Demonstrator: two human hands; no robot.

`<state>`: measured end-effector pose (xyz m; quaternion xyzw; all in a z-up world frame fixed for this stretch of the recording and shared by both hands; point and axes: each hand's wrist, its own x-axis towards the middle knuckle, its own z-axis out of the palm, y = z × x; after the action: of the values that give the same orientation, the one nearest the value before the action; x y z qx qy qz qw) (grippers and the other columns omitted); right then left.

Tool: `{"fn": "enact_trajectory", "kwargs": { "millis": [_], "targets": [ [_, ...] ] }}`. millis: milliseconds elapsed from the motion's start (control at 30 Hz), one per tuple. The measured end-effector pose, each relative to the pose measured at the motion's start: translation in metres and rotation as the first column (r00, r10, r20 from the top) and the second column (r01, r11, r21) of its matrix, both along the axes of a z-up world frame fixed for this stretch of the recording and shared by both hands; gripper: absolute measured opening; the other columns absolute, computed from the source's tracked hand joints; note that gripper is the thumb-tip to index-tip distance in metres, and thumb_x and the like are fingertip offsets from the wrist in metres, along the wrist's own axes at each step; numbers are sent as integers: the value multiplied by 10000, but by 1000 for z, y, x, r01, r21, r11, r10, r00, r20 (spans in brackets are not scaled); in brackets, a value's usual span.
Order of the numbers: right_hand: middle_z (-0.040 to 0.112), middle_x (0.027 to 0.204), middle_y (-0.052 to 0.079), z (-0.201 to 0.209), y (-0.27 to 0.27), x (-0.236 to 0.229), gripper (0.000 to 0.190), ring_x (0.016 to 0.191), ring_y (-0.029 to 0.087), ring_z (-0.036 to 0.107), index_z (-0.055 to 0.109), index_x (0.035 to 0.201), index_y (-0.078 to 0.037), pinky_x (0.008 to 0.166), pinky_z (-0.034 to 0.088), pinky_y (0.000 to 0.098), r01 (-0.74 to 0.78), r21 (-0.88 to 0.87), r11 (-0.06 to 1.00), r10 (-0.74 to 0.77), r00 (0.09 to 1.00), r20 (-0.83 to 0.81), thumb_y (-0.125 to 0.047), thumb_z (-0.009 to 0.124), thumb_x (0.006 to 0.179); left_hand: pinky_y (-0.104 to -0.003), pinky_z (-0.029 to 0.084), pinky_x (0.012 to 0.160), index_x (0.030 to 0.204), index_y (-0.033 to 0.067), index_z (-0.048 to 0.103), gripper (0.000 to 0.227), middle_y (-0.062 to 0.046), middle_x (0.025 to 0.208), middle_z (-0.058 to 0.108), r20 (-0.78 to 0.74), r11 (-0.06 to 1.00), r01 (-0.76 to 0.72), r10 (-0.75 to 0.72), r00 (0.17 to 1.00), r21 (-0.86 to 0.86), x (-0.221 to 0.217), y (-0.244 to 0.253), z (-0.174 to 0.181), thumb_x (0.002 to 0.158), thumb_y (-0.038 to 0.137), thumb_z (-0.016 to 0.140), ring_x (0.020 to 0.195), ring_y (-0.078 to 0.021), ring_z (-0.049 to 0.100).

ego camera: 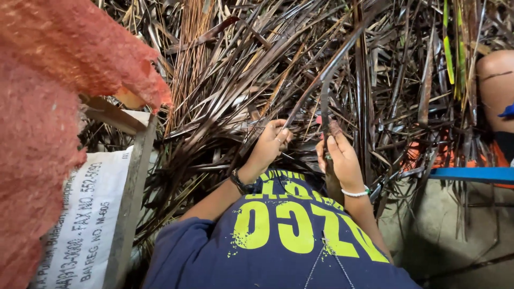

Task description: Stripping leaves from long stalks using a knife to produce clean sticks.

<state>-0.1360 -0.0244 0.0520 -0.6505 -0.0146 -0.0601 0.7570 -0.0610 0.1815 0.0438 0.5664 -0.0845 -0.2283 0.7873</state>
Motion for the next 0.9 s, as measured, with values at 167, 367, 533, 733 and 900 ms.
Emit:
{"fn": "enact_trajectory", "kwargs": {
  "millis": [167,367,533,733,900],
  "targets": [
    [609,653,153,32,21,5,578,382,233,584,182,1650,-168,308,483,275,-222,-57,973,217,972,-87,-155,335,1093,-130,288,334,1312,2,393,262,-48,782,557,-107,996,4,-14,994,-88,-3,-7,-9,1085,124,436,429,-1,345],
    [650,713,187,4,23,5,591,448,261,621,154,1624,-52,331,493,306,-281,-72,957,264,947,-185,-148,373,1084,-138,256,335,1262,46,437,204,-63,782,564,-202,996,9,-27,979,-90,1,-5,-19,1093,161,446,438,6,318],
    [658,707,206,6,22,11,567,444,272,628,190,1612,-43,324,513,313,-252,-1,968,248,952,-180,-150,373,1086,-116,274,386,1304,39,473,277,-67,824,585,-235,996,17,-38,971,-92,5,-5,-27,1104,228,443,494,-11,377],
    [627,673,223,-11,15,14,536,419,297,636,304,1583,-60,288,522,329,-245,147,958,270,943,-193,-85,406,1058,-125,330,440,1353,73,483,297,-68,863,562,-192,996,24,-40,981,-87,16,-5,-22,1108,236,440,563,-41,412],
    [612,730,224,-11,10,20,594,471,301,672,331,1578,-50,299,539,333,-346,274,897,390,912,-125,1,478,1005,-144,354,443,1371,119,481,290,-58,853,548,-174,999,-14,8,985,-32,38,-5,-4,1120,245,409,573,-66,418]
  ]
}}
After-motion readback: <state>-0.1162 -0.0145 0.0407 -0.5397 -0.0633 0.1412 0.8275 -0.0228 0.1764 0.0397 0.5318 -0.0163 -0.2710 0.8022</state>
